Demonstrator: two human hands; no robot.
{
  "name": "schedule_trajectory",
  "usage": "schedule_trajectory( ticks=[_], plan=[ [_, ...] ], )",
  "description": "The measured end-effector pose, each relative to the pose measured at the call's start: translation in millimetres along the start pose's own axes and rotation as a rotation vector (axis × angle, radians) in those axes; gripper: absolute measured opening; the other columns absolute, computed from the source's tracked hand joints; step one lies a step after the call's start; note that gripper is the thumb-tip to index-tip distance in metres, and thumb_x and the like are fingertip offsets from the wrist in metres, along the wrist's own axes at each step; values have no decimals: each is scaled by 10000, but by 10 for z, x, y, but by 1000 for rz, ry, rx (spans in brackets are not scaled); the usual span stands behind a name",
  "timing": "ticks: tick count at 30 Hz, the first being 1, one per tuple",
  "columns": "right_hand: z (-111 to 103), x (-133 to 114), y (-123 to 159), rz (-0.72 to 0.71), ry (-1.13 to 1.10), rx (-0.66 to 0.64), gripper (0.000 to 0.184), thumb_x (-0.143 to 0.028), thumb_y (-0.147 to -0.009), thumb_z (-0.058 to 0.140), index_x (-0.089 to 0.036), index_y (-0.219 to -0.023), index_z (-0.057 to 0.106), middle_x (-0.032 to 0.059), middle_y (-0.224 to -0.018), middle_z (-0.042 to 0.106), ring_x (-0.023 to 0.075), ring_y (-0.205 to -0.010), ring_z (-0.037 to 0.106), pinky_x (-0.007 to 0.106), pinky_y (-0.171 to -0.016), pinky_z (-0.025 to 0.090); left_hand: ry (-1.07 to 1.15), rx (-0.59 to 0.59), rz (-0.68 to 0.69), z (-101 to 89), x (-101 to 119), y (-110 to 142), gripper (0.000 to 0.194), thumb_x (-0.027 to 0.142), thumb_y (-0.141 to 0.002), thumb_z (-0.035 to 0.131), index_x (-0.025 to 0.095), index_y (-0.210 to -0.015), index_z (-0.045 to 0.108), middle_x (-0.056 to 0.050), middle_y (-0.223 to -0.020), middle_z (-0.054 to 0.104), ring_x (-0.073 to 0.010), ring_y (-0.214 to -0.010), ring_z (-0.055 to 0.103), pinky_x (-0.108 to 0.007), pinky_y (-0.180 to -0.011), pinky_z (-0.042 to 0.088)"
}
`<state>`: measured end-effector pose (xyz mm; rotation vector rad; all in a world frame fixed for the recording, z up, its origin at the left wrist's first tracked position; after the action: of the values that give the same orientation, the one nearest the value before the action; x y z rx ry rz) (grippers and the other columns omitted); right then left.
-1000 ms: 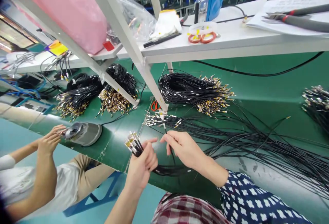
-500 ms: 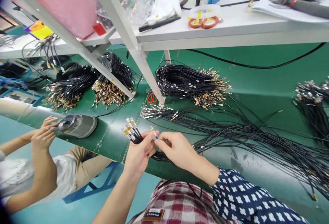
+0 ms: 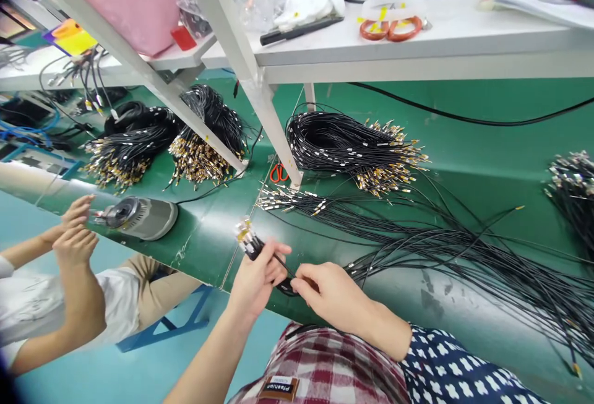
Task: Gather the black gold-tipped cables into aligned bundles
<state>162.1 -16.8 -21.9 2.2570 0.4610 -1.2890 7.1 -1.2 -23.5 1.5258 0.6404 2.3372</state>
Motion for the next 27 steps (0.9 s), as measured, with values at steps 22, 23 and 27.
schedule_trajectory(
  ticks=[22,23,27],
  plan=[
    [153,780,-411,28,-28,129,216,-409,-964,393,-236,-893,502,-25,-713,627,137,-680,592,266,-678,439,244,166,-80,-555,-109,-321,523,497,-697,780,128,-1017,593,146,-410,209,-40,-373,140,-205,-407,124],
    [114,760,-243,22,-79,115,227,-421,-962,394,-237,-877,496,-24,-707,619,135,-668,580,265,-663,437,247,150,-55,-504,-67,-331,544,532,-712,754,130,-1041,592,144,-413,211,-41,-376,134,-205,-409,122],
    [57,725,240,38,-120,114,248,-427,-961,383,-240,-832,483,-16,-699,589,139,-658,546,270,-643,434,243,58,89,-282,133,-322,570,602,-782,646,127,-1096,616,129,-425,213,-42,-387,132,-203,-418,153]
  ],
)
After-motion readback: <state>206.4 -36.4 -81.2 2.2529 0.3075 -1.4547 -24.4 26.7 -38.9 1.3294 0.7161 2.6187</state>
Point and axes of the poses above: each hand's wrist, its own y-axis away from the middle knuckle, its own z-axis out of the palm, x = y × z, the point moved 2 cm from there along -y, towards the middle knuckle
